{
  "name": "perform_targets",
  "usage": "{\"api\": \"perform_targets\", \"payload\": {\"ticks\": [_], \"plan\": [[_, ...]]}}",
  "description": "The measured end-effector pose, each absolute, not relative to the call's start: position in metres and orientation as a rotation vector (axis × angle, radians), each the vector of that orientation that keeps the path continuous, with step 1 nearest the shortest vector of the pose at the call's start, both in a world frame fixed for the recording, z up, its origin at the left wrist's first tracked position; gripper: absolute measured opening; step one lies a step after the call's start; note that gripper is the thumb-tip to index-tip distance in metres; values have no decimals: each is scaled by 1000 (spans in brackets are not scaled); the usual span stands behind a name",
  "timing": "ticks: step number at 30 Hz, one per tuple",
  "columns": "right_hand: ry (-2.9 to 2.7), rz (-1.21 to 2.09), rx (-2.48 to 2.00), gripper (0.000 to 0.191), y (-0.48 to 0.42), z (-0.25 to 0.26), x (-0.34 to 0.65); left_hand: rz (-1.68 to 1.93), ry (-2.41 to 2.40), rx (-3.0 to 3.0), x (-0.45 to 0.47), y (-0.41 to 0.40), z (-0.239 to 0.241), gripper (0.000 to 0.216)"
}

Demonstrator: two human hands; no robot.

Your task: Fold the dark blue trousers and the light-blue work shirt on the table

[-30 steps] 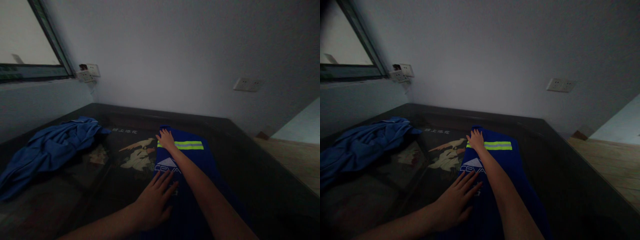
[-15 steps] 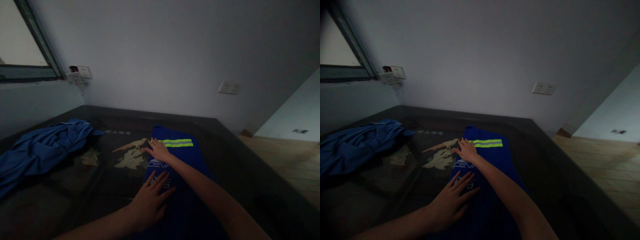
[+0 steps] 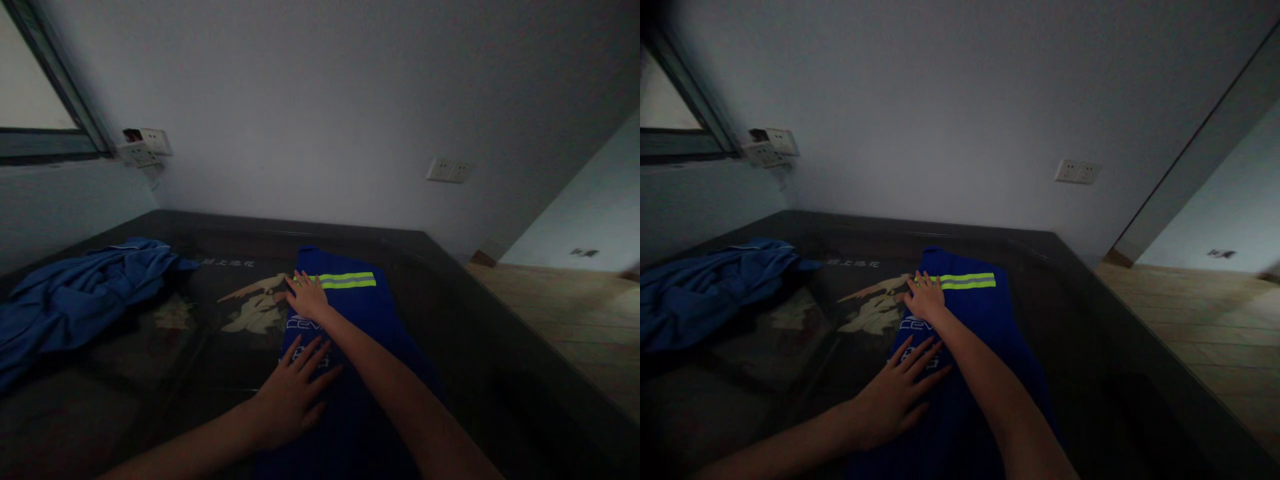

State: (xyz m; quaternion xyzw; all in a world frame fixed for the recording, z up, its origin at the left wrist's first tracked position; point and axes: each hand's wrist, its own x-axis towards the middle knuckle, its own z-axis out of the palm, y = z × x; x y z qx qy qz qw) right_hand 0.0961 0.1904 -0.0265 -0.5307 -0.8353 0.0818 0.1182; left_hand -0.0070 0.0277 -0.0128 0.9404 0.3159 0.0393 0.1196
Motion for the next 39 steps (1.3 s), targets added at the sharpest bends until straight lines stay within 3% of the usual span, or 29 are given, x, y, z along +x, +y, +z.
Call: {"api": "perform_targets", "payload": {"ticks": [7, 14, 22, 39], "plan": [[-2146, 350, -1347, 56, 184, -16, 120, 329, 930, 2553, -17, 34, 0, 54], [-2045, 108, -1490, 59, 127, -6, 211, 646, 1381, 2653, -2, 91, -1, 43], [-2194, 3, -1826, 71, 104, -34, 266, 414, 1667, 2636, 15, 136, -32, 57], [-2267, -35, -1827, 64, 95, -33, 280, 379, 1660, 2712, 6, 128, -29, 55]]}}
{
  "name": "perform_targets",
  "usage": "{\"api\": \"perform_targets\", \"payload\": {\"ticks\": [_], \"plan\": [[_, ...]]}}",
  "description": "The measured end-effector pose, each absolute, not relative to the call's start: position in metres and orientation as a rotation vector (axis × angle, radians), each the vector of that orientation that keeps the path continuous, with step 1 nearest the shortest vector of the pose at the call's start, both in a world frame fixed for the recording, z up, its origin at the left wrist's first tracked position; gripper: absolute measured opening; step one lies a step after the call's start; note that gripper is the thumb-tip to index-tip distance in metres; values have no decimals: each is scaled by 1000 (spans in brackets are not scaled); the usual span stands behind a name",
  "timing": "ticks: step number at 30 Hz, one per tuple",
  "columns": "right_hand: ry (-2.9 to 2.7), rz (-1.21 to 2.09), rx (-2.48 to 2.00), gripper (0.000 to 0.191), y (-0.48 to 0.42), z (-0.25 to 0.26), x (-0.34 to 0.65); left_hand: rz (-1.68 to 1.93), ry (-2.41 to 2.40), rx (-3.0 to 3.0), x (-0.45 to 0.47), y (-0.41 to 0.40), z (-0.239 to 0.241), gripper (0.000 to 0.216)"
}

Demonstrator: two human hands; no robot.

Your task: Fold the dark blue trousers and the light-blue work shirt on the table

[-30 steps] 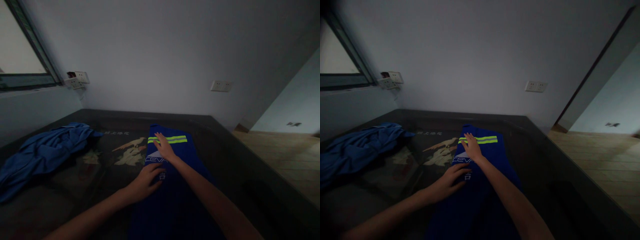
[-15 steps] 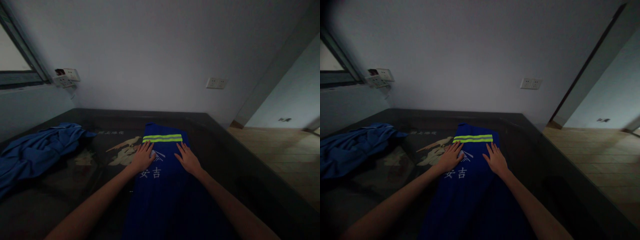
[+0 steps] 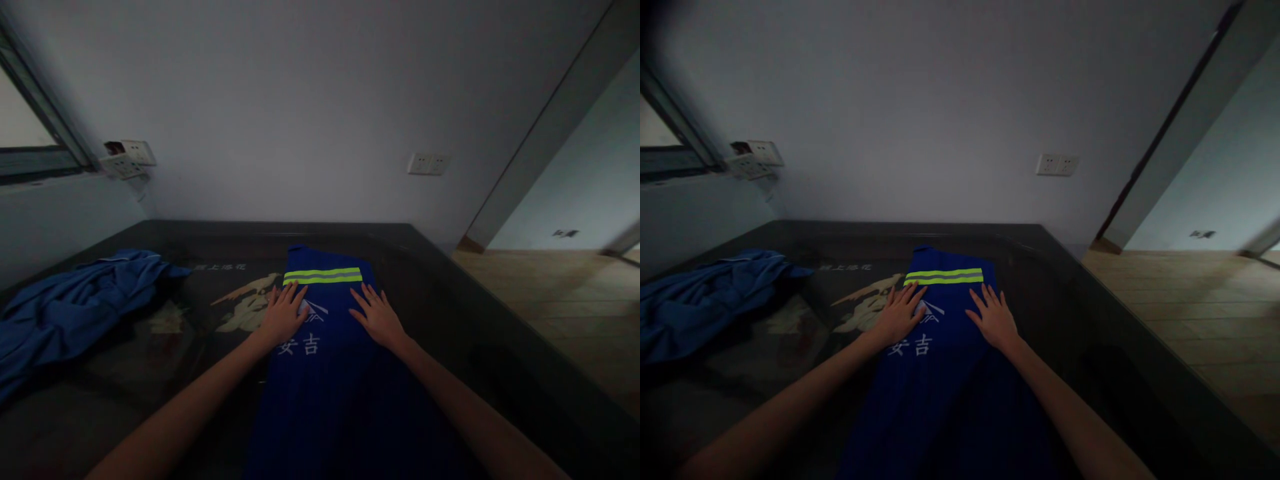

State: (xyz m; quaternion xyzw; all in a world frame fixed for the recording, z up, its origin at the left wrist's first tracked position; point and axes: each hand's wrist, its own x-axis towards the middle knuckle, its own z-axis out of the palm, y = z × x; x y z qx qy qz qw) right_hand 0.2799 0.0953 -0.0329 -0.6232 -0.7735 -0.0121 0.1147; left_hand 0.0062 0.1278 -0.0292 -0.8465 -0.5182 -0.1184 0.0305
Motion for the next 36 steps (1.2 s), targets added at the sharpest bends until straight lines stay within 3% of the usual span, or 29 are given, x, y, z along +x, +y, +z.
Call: {"api": "perform_targets", "payload": {"ticks": [9, 16, 25, 36], "plan": [[-2027, 37, -1745, 56, 151, 10, 273, -490, -1650, -2581, 29, 169, -5, 44], [-2118, -4, -1969, 58, 202, -23, 275, -365, -1698, -2545, 43, 200, -22, 48], [-2095, 59, -1979, 62, 201, -45, 289, -362, -1707, -2560, 40, 199, -31, 50], [-2005, 8, -1738, 51, 173, -7, 288, -757, -1542, -2487, 44, 183, -8, 36]]}}
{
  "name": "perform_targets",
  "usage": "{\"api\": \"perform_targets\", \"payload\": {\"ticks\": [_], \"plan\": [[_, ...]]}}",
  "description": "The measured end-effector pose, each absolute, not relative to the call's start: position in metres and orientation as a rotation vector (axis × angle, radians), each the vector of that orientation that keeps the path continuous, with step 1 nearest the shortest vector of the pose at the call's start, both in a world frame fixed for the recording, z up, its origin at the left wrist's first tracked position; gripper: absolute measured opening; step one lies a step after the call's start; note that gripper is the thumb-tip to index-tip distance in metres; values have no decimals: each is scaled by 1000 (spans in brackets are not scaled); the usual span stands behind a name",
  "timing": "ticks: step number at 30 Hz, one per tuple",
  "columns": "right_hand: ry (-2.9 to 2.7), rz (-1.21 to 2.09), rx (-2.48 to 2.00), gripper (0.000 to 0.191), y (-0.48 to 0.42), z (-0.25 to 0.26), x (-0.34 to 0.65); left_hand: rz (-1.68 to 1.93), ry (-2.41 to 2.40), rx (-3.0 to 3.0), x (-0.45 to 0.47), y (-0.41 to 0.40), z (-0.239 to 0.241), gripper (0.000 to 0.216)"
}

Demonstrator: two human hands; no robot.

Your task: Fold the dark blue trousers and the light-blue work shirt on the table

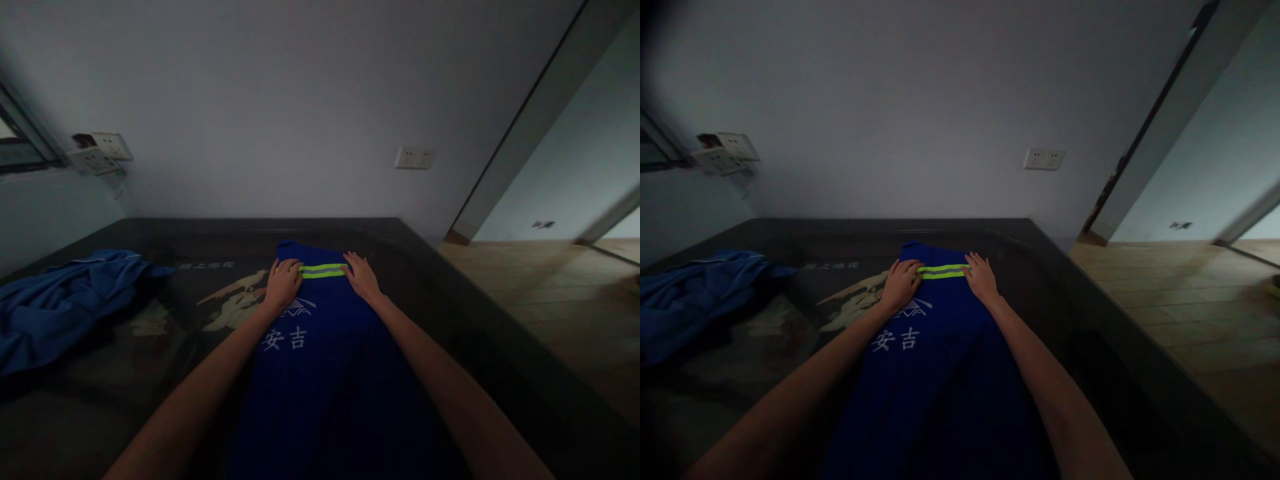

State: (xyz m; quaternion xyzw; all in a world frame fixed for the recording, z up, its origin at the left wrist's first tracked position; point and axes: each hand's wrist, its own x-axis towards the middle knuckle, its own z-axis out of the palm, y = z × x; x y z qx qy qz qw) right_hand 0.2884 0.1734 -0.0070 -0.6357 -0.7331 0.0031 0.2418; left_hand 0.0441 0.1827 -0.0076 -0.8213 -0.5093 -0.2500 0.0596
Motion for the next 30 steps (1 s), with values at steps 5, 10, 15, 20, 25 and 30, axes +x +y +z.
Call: {"api": "perform_targets", "payload": {"ticks": [5, 10, 15, 20, 25, 30], "plan": [[-2093, 88, -1546, 55, 97, 17, 286, -759, -1354, -2688, 42, 130, 11, 34], [-2403, 245, -1456, 63, 4, 5, 268, -511, -1175, -2909, 27, 47, -4, 43], [-2603, 234, -1408, 69, -30, -13, 266, -367, -1107, -2860, 13, 26, -27, 53], [-2652, 182, -1387, 65, -32, -16, 272, -345, -1092, -2816, 10, 31, -30, 51], [-2685, 143, -1352, 62, -35, -16, 273, -295, -1105, -2818, 9, 28, -29, 51], [-2706, 185, -1373, 62, -35, -18, 276, -335, -1102, -2850, 9, 28, -27, 49]]}}
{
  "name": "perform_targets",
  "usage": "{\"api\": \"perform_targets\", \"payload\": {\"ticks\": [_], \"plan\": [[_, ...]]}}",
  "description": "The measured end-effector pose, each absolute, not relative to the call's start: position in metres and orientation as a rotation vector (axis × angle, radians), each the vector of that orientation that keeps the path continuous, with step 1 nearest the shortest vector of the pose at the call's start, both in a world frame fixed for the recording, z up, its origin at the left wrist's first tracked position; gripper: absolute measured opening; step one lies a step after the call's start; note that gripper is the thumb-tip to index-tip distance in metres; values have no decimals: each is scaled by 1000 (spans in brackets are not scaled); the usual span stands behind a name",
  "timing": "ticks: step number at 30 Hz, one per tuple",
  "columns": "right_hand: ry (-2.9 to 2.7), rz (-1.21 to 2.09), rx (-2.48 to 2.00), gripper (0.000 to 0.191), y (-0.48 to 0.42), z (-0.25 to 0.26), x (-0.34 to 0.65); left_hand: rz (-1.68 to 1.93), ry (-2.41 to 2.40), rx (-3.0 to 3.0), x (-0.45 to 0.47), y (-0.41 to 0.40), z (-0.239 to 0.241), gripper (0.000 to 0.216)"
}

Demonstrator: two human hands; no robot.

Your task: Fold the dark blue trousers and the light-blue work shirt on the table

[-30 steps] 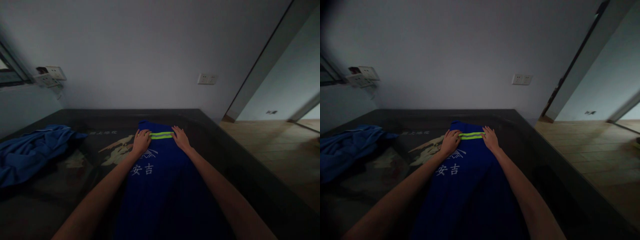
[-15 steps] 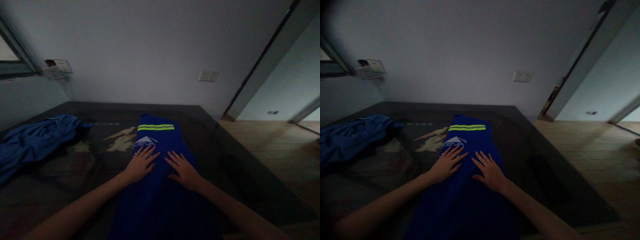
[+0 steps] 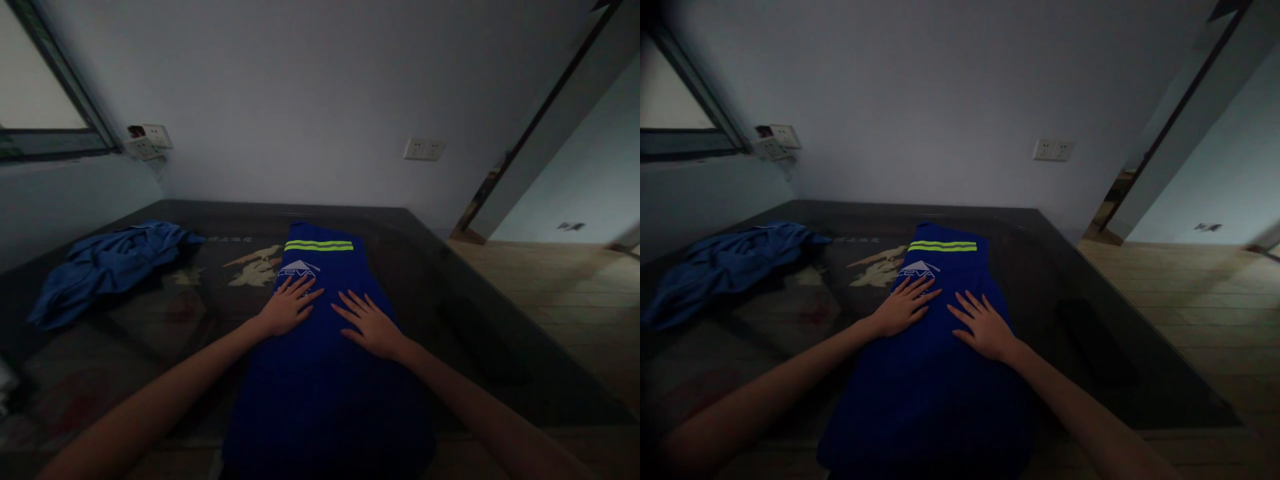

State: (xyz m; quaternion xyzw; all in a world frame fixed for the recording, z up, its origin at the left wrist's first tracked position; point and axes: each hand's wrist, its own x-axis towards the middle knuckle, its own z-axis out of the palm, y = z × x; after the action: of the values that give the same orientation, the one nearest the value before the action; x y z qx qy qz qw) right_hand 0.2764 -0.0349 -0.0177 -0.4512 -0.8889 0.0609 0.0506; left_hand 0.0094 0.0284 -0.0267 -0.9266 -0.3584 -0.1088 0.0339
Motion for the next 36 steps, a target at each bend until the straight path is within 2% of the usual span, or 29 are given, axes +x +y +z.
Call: {"api": "perform_targets", "payload": {"ticks": [5, 8, 13, 19, 30, 36], "plan": [[-2648, 315, -1326, 64, -43, -3, 279, -529, -1192, -2919, -1, 18, -8, 45], [-2565, 310, -1291, 59, -55, 8, 275, -624, -1238, -2963, -8, -7, 2, 42], [-2687, 299, -1338, 57, -71, 0, 272, -396, -981, -3112, -14, -49, -6, 45], [-2730, 244, -1348, 57, -77, -18, 282, -228, -909, -3130, -21, -50, -19, 49], [-2642, 307, -1292, 49, -97, -10, 287, -503, -809, -3133, -35, -75, 2, 39], [-2650, 471, -1233, 50, -135, -3, 294, -367, -636, -3189, -51, -104, 7, 44]]}}
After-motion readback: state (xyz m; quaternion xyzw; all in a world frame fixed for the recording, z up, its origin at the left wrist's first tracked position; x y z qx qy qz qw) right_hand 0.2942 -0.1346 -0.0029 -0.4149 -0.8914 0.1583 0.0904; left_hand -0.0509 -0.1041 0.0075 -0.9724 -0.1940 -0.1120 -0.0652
